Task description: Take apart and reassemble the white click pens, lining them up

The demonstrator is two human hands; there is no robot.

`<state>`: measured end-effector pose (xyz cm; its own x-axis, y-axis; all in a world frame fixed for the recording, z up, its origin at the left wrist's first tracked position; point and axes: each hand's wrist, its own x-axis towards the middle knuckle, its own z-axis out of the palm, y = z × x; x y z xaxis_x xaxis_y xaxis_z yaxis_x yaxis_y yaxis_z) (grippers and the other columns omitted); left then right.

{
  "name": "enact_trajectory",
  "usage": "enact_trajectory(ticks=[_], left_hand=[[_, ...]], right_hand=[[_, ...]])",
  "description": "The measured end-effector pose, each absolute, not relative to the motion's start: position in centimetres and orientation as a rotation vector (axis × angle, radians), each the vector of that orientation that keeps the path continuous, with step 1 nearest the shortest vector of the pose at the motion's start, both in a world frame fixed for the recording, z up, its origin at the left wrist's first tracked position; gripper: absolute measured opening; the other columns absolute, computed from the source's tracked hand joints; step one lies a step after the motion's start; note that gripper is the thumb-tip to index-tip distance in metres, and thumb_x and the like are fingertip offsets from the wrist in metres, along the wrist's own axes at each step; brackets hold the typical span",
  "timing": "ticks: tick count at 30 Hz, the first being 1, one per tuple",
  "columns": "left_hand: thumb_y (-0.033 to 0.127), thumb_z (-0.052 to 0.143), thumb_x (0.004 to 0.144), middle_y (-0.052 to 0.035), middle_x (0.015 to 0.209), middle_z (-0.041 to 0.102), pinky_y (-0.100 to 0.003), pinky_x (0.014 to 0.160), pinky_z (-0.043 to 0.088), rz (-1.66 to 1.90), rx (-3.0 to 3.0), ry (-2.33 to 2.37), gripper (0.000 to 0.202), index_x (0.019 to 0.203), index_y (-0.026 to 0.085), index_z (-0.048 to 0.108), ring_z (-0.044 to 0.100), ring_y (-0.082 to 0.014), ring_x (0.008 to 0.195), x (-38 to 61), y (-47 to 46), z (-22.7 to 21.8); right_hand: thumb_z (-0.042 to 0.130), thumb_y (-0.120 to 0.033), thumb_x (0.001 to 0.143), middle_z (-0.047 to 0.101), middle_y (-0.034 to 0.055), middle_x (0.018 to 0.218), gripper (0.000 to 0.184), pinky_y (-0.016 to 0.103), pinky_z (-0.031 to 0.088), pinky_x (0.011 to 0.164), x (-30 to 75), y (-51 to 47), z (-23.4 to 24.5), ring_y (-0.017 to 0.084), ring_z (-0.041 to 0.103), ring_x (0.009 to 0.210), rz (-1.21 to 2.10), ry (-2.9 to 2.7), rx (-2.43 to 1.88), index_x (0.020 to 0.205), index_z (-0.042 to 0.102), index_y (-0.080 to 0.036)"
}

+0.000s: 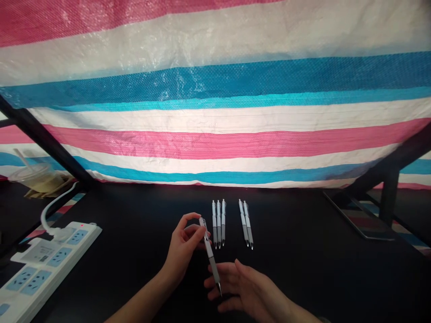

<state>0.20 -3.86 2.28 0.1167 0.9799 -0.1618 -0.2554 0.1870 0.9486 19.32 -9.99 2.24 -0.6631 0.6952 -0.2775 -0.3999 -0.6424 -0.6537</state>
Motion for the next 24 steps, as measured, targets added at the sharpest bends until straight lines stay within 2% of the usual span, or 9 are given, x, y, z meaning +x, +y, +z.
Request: enact_trajectory(ticks=[6,9,12,16,20,22,24], left_hand=[[0.035,0.069,0.078,-0.0013,0.072,0.070,-0.022,0.057,0.053,1.110,1.024,1.073,0.043,0.114,0.021,0.050,0.065,-0.0146,0.065,-0.1,-1.7,3.3],[0.037,0.067,0.079,-0.0022,0.074,0.070,-0.023,0.056,0.054,1.051,1.188,1.127,0.042,0.114,0.020,0.050,0.063,-0.0128,0.058,-0.2,0.7,3.3],[0.036,0.069,0.075,-0.0019,0.071,0.068,-0.027,0.055,0.057,1.011,1.298,1.182,0.042,0.110,0.018,0.053,0.063,-0.0140,0.057,-0.1,3.5,2.5],[0.031,0.073,0.067,-0.0010,0.076,0.063,-0.028,0.050,0.058,1.001,1.369,1.227,0.039,0.102,0.017,0.062,0.064,-0.0145,0.054,0.6,5.6,1.1],[0.026,0.073,0.066,-0.0026,0.087,0.062,-0.026,0.050,0.057,1.014,1.394,1.273,0.041,0.105,0.017,0.063,0.062,-0.0113,0.051,1.0,5.0,0.4],[0.026,0.071,0.068,-0.0046,0.094,0.061,-0.026,0.052,0.057,1.005,1.382,1.277,0.042,0.107,0.016,0.062,0.063,-0.0110,0.052,0.9,4.0,0.6],[0.027,0.068,0.071,-0.0069,0.099,0.061,-0.028,0.053,0.057,0.973,1.362,1.264,0.041,0.110,0.016,0.060,0.065,-0.0126,0.056,0.6,2.7,1.0]], right_hand=[[0.051,-0.042,0.089,0.067,0.0181,0.109,0.043,0.039,0.046,0.079,19.1,-10.0,2.0,0.026,0.064,0.093,2.210,-0.819,-0.736,0.116,0.063,-0.011],[0.065,-0.031,0.075,0.069,0.0139,0.100,0.040,0.033,0.047,0.072,19.0,-9.9,1.7,0.023,0.065,0.085,2.219,-0.901,-0.794,0.110,0.067,-0.012],[0.065,-0.020,0.067,0.072,0.0110,0.095,0.038,0.027,0.044,0.070,19.2,-9.7,1.4,0.019,0.066,0.082,2.219,-1.074,-0.831,0.104,0.070,-0.013],[0.066,-0.025,0.072,0.073,0.0097,0.097,0.035,0.028,0.044,0.075,19.6,-9.4,1.1,0.018,0.066,0.087,2.165,-1.271,-0.805,0.105,0.070,-0.015],[0.067,-0.036,0.077,0.073,0.0091,0.096,0.036,0.033,0.047,0.082,19.8,-9.3,1.4,0.021,0.066,0.091,2.029,-1.437,-0.860,0.106,0.069,-0.015],[0.065,-0.037,0.079,0.072,0.0095,0.095,0.035,0.032,0.050,0.078,19.8,-9.3,1.7,0.022,0.067,0.090,1.895,-1.592,-0.955,0.107,0.067,-0.016],[0.061,-0.028,0.080,0.071,0.0100,0.093,0.029,0.029,0.052,0.070,20.0,-9.1,2.1,0.021,0.068,0.084,1.645,-1.809,-1.069,0.105,0.066,-0.015]])
